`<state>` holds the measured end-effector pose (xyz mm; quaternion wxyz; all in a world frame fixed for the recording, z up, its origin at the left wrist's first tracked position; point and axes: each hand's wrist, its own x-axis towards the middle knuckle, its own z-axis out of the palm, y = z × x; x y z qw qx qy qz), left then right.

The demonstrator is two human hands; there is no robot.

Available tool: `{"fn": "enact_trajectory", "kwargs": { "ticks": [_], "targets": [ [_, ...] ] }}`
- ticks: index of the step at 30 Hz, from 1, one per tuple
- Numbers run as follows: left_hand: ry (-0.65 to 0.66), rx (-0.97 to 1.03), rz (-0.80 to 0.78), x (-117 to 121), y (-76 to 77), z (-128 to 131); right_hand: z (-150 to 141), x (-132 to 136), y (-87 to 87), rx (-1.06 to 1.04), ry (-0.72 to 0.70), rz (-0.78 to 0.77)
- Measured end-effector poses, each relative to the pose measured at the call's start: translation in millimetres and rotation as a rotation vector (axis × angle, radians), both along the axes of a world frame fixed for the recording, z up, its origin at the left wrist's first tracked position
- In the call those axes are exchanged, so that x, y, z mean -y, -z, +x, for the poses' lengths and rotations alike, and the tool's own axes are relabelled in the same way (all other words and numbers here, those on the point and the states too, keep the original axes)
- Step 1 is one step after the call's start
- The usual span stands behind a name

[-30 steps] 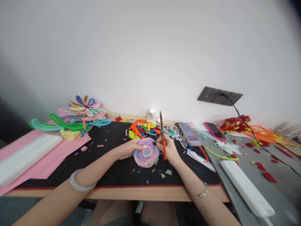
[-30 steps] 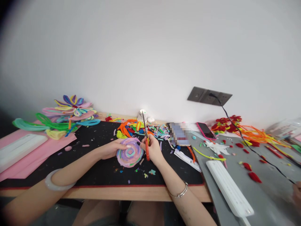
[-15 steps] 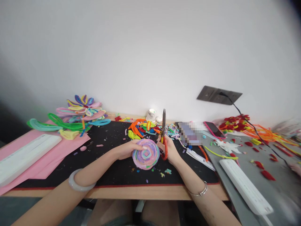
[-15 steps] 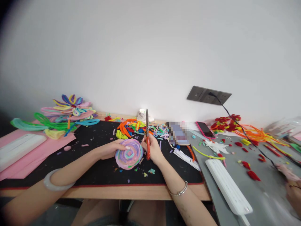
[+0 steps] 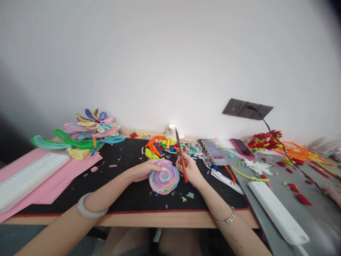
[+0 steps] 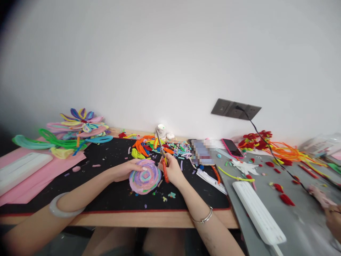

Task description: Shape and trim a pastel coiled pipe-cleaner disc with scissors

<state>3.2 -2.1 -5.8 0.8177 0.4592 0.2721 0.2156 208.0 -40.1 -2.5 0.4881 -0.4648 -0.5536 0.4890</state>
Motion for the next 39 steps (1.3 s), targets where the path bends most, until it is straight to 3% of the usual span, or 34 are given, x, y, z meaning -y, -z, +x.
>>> {"fn": "enact_trajectory", "kwargs": {
  "ticks": [8, 12, 16, 20, 30, 39],
  "targets": [
    [0.003, -0.015, 0.041, 0, -0.2, 0, 1, -2, 6.6, -0.02, 0.094, -0.002],
    [-0.088, -0.032, 0.079, 0, -1.3, 2, 2, -3, 7.1, -0.106, 0.198, -0.014],
    [-0.144, -0.01, 0.122, 1, -3.8, 4, 4, -3, 3.7, -0.153, 0.185, -0.022],
    [-0.093, 0.009, 0.134, 2, -5.7, 4, 1, -1, 0.1, -0.131, 0.139, 0.008],
    [-0.021, -0.066, 0.147, 0, -0.6, 2, 0, 1, -1.4, -0.138, 0.202, 0.031],
    [0.004, -0.066, 0.133, 2, -4.9, 1, 5, -1, 0.4, -0.188, 0.193, 0.01]
  ]
}}
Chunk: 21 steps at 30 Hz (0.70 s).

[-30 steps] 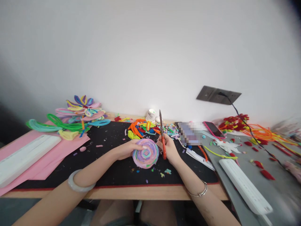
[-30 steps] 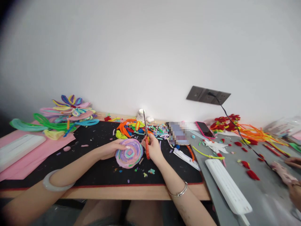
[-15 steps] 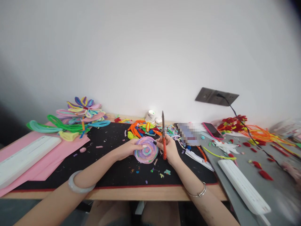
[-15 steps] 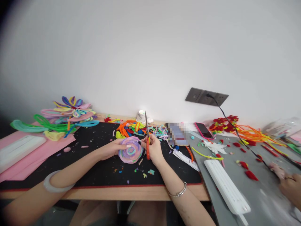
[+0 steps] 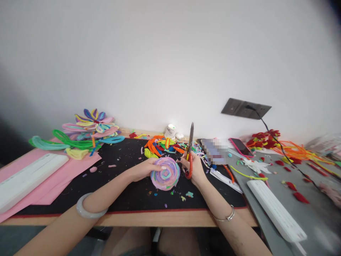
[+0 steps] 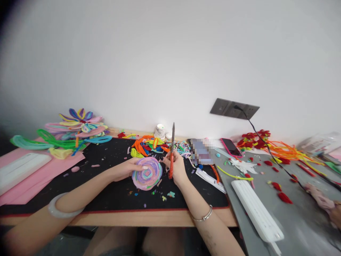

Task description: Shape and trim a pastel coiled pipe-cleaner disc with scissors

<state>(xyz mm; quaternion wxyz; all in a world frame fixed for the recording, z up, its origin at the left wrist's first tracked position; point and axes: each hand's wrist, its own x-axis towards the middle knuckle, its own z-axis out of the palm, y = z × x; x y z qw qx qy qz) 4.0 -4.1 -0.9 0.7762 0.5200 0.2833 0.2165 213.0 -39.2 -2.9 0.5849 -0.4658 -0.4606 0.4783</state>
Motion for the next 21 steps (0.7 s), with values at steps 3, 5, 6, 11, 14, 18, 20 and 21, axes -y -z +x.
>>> {"fn": "enact_trajectory", "kwargs": {
  "ticks": [3, 5, 6, 11, 14, 18, 20, 21],
  "targets": [
    [-0.001, -0.009, 0.002, 0.8, 0.2, 0.0, 3.4, -1.8, 0.0, -0.027, 0.025, 0.028],
    [-0.006, -0.003, 0.001, 0.7, 0.8, 0.0, 5.9, -3.5, 1.2, -0.033, 0.049, 0.039],
    [-0.011, 0.005, -0.002, 0.6, 1.1, 0.1, 7.1, -4.4, 2.0, -0.034, 0.059, 0.036],
    [-0.049, 0.019, -0.014, -0.3, 1.8, 0.3, 10.9, -7.1, 4.6, -0.044, 0.082, 0.009],
    [-0.04, 0.021, 0.002, -0.9, 2.6, 0.1, 9.5, -5.5, 2.7, -0.046, 0.052, 0.007],
    [-0.015, 0.007, 0.015, -1.1, 3.2, 0.0, 5.4, -1.2, -2.0, 0.0, -0.047, -0.031],
    [-0.004, 0.002, 0.013, -0.6, 2.8, 0.3, 3.6, 0.3, -3.9, 0.051, -0.095, -0.051],
    [-0.001, 0.0, 0.01, -0.3, 2.5, 0.5, 3.0, 0.6, -4.5, 0.086, -0.11, -0.057]
  ]
}}
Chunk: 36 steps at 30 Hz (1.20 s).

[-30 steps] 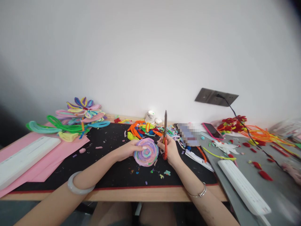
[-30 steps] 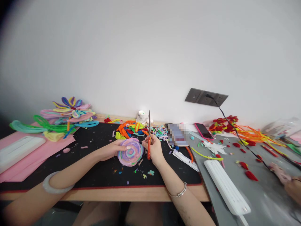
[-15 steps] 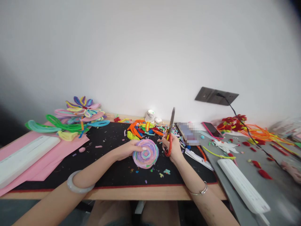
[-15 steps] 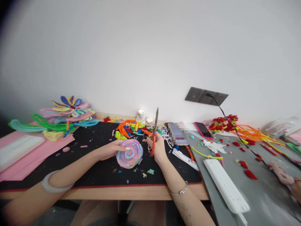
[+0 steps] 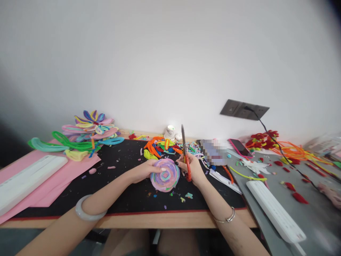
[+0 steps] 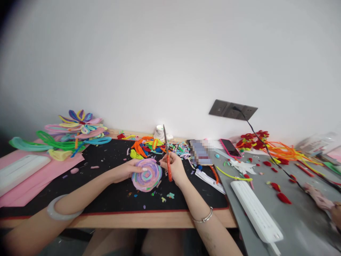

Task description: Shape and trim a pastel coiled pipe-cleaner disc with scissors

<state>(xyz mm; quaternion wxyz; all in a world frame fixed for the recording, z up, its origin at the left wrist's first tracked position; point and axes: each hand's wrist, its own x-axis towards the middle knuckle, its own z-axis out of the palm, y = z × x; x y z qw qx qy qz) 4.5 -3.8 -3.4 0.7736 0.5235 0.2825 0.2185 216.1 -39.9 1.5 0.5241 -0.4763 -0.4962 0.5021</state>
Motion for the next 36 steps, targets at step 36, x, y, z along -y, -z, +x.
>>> {"fn": "enact_trajectory", "kwargs": {
  "ticks": [36],
  "targets": [
    [-0.172, 0.047, 0.068, -2, 0.0, 1, 9, -5, 4.3, -0.062, 0.131, 0.089]
  ]
}}
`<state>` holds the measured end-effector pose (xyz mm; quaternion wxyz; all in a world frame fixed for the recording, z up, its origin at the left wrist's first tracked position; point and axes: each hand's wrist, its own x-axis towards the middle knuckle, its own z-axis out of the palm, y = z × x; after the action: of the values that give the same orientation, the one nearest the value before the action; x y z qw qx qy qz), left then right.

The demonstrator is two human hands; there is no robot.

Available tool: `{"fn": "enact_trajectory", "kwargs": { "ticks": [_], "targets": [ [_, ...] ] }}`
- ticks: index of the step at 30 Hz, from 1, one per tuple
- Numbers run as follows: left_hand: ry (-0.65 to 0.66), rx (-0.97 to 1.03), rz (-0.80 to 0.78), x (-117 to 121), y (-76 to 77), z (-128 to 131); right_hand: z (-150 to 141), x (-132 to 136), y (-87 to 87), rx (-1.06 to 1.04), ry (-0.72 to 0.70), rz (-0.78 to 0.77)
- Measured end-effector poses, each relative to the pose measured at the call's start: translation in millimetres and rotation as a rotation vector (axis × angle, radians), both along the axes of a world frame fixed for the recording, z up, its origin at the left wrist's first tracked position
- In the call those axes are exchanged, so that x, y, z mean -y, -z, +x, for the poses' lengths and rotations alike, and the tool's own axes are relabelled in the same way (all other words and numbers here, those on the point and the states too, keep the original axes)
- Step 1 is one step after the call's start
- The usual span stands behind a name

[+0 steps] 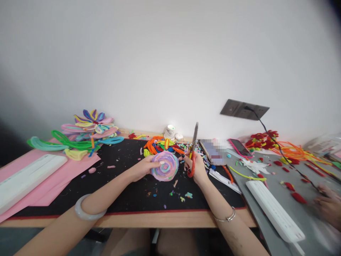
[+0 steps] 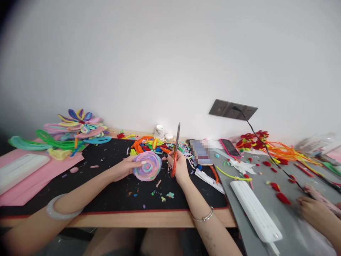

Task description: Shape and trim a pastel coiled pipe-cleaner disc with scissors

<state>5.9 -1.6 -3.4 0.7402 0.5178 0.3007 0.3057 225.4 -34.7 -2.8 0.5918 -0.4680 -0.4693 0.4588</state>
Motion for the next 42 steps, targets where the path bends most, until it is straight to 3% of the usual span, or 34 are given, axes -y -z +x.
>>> {"fn": "enact_trajectory", "kwargs": {
  "ticks": [5, 13, 17, 22, 27, 30, 34, 37, 42],
  "targets": [
    [0.004, -0.083, 0.257, -3, 5.5, 1, -4, 3, 0.2, 0.012, -0.035, -0.059],
    [0.072, -0.276, 0.941, 1, 2.9, -1, -12, 7, -4.7, -0.022, -0.18, -0.084],
    [-0.01, -0.314, 1.088, 0, 5.3, -1, -9, 4, -2.0, -0.069, -0.139, -0.127],
    [-0.133, -0.373, 0.995, 3, 1.0, -1, -6, 1, 0.3, -0.059, -0.063, -0.06],
    [-0.084, -0.134, 0.672, 3, 8.2, 3, -3, 2, -3.3, 0.014, -0.043, 0.003],
    [-0.102, -0.03, 0.59, 0, 10.3, 5, -2, 3, -5.1, 0.063, -0.077, 0.023],
    [-0.173, -0.044, 0.495, 1, 2.0, 5, -4, 5, -5.3, 0.097, -0.132, 0.026],
    [-0.186, -0.086, 0.482, 2, -1.4, 4, -6, 4, -4.2, 0.113, -0.134, 0.015],
    [-0.252, -0.136, 0.558, -3, 8.4, 4, -5, 0, 0.1, 0.154, -0.02, 0.035]
  ]
}}
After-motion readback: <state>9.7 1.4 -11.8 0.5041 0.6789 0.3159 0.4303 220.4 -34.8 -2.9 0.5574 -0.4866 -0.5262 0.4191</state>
